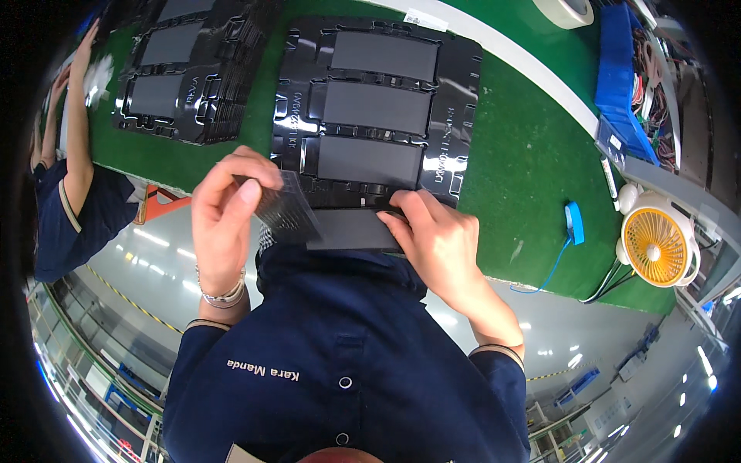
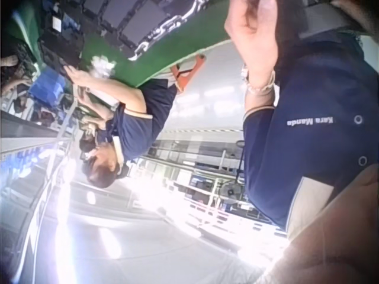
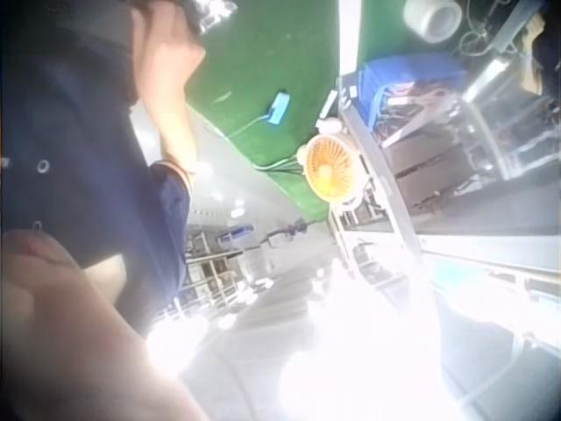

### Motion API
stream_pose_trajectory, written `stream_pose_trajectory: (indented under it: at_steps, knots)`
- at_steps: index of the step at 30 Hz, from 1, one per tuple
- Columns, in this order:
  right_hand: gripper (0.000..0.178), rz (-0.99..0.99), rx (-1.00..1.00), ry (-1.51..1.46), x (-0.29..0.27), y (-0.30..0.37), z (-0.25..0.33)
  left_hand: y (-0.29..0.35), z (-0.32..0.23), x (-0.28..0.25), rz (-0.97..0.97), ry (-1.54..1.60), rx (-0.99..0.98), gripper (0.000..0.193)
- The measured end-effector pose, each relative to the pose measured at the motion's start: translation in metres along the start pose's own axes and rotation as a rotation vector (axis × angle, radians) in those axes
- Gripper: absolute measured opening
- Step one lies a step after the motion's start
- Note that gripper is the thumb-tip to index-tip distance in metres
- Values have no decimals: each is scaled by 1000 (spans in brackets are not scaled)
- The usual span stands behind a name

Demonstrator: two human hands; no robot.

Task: Manually peeling and applying adhesive strips onto plastic electronic housing components at an industrial workbench.

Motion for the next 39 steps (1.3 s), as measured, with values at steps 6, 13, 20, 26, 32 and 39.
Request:
stream_pose_trajectory:
  at_steps: [6, 13, 20, 26, 32, 39]
  knots:
    - [29, -7, -208, 133, 0, 0, 4, -8, 5, 10, 32, -3, -28, 10]
    - [41, 51, -313, 191, 9, 9, 9, -9, 5, 10, 6, 26, -77, 10]
    - [45, 26, -197, 272, 8, 16, 5, -8, 2, 8, 35, -25, -64, 11]
    - [45, -64, -207, 342, 12, 17, 1, -10, 2, 9, 37, -33, -80, 10]
    - [22, -77, -128, -90, -10, 5, 7, -9, -2, 12, 61, -76, -98, 10]
    - [12, -78, -199, -274, -34, -28, 43, -14, -6, 31, 145, -61, -140, 9]
Point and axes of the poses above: each hand's wrist, its own y-axis away from the middle knuckle, its own x-axis out of the palm, z = x × y, the point moved 1 cm from there along -y, towards the middle knuckle, and after that the axes turned 2 degrees about y, right-handed, at the moved point
